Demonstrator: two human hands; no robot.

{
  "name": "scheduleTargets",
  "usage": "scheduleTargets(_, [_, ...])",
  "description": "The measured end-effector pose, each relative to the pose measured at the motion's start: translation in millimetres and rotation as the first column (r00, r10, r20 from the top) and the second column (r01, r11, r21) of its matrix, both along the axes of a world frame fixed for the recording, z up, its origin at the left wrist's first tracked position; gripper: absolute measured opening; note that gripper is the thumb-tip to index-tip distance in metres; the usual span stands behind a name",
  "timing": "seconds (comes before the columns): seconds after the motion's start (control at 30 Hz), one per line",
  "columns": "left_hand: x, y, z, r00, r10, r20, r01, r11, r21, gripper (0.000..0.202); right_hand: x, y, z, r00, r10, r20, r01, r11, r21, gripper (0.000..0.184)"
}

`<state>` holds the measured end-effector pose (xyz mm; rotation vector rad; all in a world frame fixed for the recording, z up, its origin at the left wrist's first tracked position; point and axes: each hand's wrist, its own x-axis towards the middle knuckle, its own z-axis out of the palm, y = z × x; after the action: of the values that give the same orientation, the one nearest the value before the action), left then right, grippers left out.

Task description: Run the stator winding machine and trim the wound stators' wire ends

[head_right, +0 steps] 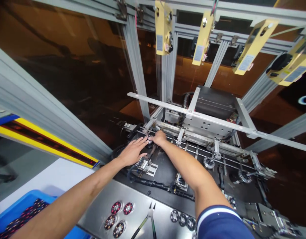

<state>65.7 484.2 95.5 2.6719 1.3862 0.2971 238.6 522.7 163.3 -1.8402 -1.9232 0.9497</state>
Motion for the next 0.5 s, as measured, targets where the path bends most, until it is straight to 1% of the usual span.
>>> scheduleTargets(0.07, [-1,0,2.0,1.000,-0.005,-0.018,0.004,1.000,-0.012,0.055,23,-30,15.8,0.997,0.081,0.004,-0.081,0.996,0.042,0.028])
scheduleTargets(0.13, [-2,2,3.2,0.999,-0.020,-0.031,0.019,0.999,-0.033,0.057,60,-61,27.5,0.993,0.118,0.016,-0.119,0.989,0.084,0.027])
scheduleTargets(0.17, [-2,4,4.0,0.999,-0.028,-0.037,0.026,0.999,-0.046,0.058,81,-75,31.0,0.994,0.105,0.035,-0.108,0.989,0.097,0.026])
scheduleTargets(0.23, [-1,9,7.5,0.998,-0.034,-0.048,0.031,0.997,-0.069,0.056,120,-95,31.9,0.994,0.022,0.103,-0.032,0.995,0.097,0.026])
scheduleTargets(0.3, [1,12,15.0,0.998,-0.021,-0.060,0.016,0.997,-0.082,0.052,148,-103,24.4,0.982,-0.061,0.179,0.051,0.997,0.064,0.028])
scheduleTargets(0.33, [3,11,20.7,0.998,-0.008,-0.063,0.003,0.997,-0.082,0.050,155,-103,18.1,0.975,-0.082,0.206,0.076,0.996,0.040,0.027])
scheduleTargets(0.4, [7,5,35.7,0.998,0.012,-0.057,-0.016,0.997,-0.069,0.049,156,-97,2.9,0.968,-0.089,0.236,0.095,0.995,-0.014,0.027])
scheduleTargets(0.5, [18,-20,62.9,1.000,-0.006,-0.015,0.005,0.999,-0.032,0.054,141,-86,-17.9,0.961,-0.102,0.255,0.133,0.985,-0.108,0.028])
